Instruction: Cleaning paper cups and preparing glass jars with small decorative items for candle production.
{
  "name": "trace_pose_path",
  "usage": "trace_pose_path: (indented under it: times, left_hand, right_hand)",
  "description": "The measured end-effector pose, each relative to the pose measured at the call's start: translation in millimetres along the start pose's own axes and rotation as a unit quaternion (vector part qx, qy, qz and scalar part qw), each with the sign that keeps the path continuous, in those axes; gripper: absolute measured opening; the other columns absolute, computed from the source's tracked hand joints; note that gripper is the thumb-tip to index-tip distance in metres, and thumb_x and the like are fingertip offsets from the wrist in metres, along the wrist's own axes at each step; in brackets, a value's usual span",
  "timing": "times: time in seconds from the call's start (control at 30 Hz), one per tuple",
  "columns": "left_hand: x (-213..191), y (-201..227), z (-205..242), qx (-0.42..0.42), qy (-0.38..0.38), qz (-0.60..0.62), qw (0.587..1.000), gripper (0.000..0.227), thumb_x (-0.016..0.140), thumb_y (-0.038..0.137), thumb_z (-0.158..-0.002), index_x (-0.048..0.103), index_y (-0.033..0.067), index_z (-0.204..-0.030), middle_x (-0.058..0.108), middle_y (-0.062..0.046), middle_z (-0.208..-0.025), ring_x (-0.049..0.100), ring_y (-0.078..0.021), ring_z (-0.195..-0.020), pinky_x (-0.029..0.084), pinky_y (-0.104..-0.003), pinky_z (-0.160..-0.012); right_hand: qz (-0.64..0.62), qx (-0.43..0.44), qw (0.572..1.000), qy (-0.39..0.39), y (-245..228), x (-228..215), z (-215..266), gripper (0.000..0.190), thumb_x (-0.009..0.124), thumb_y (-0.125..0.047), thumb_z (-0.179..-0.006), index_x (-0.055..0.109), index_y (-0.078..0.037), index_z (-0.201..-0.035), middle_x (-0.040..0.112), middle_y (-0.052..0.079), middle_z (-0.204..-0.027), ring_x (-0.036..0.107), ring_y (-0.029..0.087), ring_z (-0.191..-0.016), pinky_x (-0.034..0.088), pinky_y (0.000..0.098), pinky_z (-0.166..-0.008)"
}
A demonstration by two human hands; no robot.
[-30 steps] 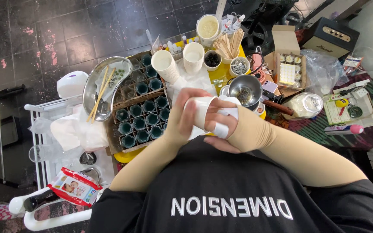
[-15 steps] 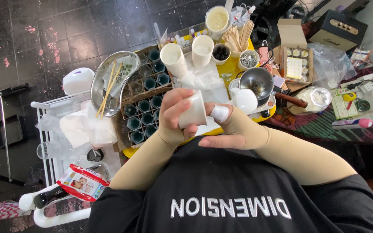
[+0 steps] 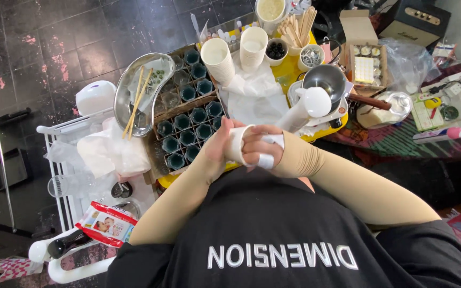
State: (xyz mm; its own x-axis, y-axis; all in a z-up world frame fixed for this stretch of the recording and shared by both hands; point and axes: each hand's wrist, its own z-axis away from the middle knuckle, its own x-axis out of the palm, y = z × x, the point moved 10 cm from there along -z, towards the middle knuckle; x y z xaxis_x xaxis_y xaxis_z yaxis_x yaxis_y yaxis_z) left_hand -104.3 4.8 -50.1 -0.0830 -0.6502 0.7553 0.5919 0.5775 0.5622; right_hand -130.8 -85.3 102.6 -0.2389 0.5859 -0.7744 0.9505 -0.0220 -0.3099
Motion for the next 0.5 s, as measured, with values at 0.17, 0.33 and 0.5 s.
trace_pose_path:
  times: [0.17,0.33,0.5]
  left_hand:
    - [64,57,52,0.283,-0.044,-0.307,0.908,0.064,0.061,0.052,-0.104,0.04,0.0048,-0.142,0.054,-0.014,-0.133,0.057,-0.0246,-0.12,0.049,-0.041,-0.103]
    - [92,65,90,0.448,-0.022,-0.544,0.709,0.065,0.069,0.045,-0.103,0.036,0.0078,-0.144,0.047,-0.014,-0.14,0.056,-0.0236,-0.123,0.051,-0.039,-0.103]
    - [64,56,75,0.375,0.022,-0.44,0.815,0.044,0.042,0.044,-0.116,0.049,0.0088,-0.141,0.059,-0.017,-0.134,0.063,-0.0244,-0.119,0.053,-0.038,-0.1]
  right_hand:
    - [-0.12,0.144,0.982,0.031,12,-13,5,0.024,0.079,-0.01,-0.087,0.065,-0.012,-0.106,0.07,0.002,-0.108,0.066,0.026,-0.113,0.045,0.046,-0.113]
    - [-0.265,0.267,0.925,0.038,-2,-16,0,0.02,0.076,-0.006,-0.091,0.066,-0.01,-0.107,0.071,0.006,-0.113,0.068,0.03,-0.113,0.052,0.0402,-0.103]
    - [-0.211,0.229,0.948,0.074,-12,-10,3,0.034,0.079,-0.009,-0.084,0.061,-0.008,-0.112,0.063,0.015,-0.116,0.062,0.037,-0.114,0.051,0.0427,-0.097]
